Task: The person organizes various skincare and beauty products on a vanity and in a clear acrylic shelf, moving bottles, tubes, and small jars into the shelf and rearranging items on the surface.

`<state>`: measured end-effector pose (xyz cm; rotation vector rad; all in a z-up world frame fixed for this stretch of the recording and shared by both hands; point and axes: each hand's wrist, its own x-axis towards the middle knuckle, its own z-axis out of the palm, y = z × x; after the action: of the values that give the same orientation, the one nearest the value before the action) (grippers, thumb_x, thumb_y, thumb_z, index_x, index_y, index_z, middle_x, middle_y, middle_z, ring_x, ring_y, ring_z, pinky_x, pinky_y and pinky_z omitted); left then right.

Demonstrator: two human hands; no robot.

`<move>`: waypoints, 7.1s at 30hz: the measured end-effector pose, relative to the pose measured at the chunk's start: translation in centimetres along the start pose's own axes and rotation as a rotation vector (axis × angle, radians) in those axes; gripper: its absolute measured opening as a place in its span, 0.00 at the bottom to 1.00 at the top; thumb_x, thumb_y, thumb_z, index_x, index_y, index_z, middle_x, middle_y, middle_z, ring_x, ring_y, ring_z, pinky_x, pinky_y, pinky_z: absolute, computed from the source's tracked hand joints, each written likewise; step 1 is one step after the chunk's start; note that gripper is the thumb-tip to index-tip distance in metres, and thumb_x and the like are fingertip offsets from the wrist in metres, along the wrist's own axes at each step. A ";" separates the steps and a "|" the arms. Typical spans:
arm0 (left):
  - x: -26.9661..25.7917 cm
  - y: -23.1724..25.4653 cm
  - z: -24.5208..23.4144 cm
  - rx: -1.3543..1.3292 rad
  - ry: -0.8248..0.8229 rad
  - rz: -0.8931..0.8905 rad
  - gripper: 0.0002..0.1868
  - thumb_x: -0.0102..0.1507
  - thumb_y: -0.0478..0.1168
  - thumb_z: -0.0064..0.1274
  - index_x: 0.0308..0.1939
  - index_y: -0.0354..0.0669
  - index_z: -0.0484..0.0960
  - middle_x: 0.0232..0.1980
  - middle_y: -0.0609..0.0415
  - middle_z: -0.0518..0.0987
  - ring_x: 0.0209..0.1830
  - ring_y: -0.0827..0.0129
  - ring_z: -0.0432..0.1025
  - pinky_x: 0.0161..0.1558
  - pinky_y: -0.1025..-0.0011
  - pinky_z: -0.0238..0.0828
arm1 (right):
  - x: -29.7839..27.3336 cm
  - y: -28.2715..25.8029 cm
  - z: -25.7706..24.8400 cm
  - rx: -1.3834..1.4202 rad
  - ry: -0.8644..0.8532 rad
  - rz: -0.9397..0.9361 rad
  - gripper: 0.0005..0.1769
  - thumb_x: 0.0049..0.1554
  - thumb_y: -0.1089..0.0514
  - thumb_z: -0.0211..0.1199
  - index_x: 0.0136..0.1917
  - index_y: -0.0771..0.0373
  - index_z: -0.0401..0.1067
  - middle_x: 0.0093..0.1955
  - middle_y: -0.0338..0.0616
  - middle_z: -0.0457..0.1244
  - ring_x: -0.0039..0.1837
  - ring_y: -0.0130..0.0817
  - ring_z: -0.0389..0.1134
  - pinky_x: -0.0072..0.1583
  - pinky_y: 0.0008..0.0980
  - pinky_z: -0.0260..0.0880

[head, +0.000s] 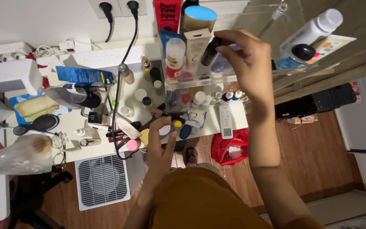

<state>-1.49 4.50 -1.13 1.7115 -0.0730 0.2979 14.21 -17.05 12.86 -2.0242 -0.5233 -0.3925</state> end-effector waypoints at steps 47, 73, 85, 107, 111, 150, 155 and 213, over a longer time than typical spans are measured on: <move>0.8 -0.2 -0.9 0.098 -0.013 0.006 0.15 0.70 0.37 0.51 0.60 0.37 0.74 0.60 0.49 0.75 0.60 0.61 0.71 0.63 0.65 0.64 | -0.4 1.1 0.6 0.077 0.026 0.032 0.16 0.61 0.69 0.69 0.63 0.66 0.77 0.58 0.48 0.71 0.58 0.31 0.74 0.59 0.28 0.76; -0.8 -0.7 -6.3 0.179 0.207 -0.198 0.12 0.67 0.33 0.52 0.55 0.39 0.78 0.53 0.49 0.78 0.47 0.59 0.74 0.40 0.67 0.73 | -7.6 -3.5 9.0 -0.104 -0.109 -0.145 0.11 0.59 0.68 0.67 0.56 0.61 0.78 0.50 0.43 0.72 0.49 0.35 0.74 0.51 0.29 0.73; -2.2 -4.6 -14.8 0.394 0.402 -0.141 0.16 0.65 0.26 0.53 0.57 0.36 0.75 0.50 0.46 0.76 0.48 0.58 0.75 0.53 0.64 0.70 | -9.1 4.0 24.3 -0.032 -0.541 0.062 0.18 0.57 0.69 0.58 0.61 0.66 0.72 0.54 0.57 0.67 0.58 0.57 0.68 0.58 0.47 0.68; -3.4 -9.1 -20.4 0.337 0.232 -0.242 0.14 0.67 0.32 0.49 0.57 0.38 0.75 0.51 0.46 0.78 0.47 0.59 0.75 0.51 0.63 0.70 | -15.0 2.9 28.5 -0.308 -0.712 0.228 0.17 0.54 0.60 0.62 0.58 0.58 0.74 0.58 0.43 0.68 0.59 0.45 0.69 0.53 0.43 0.71; -3.6 -10.1 -18.8 0.354 0.089 -0.401 0.15 0.66 0.35 0.52 0.57 0.43 0.76 0.52 0.49 0.80 0.49 0.57 0.77 0.49 0.62 0.72 | -16.5 3.8 28.9 -0.338 -0.646 0.177 0.17 0.55 0.61 0.61 0.59 0.57 0.73 0.57 0.42 0.67 0.59 0.46 0.69 0.52 0.44 0.71; -2.3 -10.6 -17.8 0.437 0.121 -0.078 0.21 0.68 0.36 0.52 0.64 0.36 0.71 0.62 0.40 0.75 0.62 0.46 0.71 0.63 0.58 0.66 | -15.8 2.9 25.9 -0.256 -0.069 0.098 0.10 0.60 0.65 0.62 0.56 0.66 0.74 0.60 0.53 0.68 0.47 0.47 0.72 0.46 0.39 0.72; -0.8 -9.2 -16.9 0.302 0.099 -0.036 0.28 0.70 0.39 0.54 0.71 0.31 0.64 0.70 0.36 0.68 0.69 0.47 0.64 0.68 0.58 0.60 | -14.1 0.9 21.6 -0.119 0.025 0.170 0.08 0.65 0.65 0.61 0.57 0.70 0.72 0.48 0.48 0.67 0.44 0.37 0.68 0.47 0.33 0.68; -7.8 -4.5 9.5 -0.192 -0.266 -0.421 0.22 0.66 0.37 0.55 0.64 0.42 0.74 0.53 0.54 0.79 0.54 0.72 0.74 0.52 0.74 0.71 | -17.8 5.2 -11.6 -0.135 0.417 0.178 0.08 0.71 0.66 0.60 0.52 0.75 0.76 0.39 0.53 0.69 0.36 0.34 0.70 0.37 0.28 0.66</move>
<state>-6.58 -5.00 -8.64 1.5225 0.0632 -0.2430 0.92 -33.08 6.05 -2.0216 -0.0602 -0.7339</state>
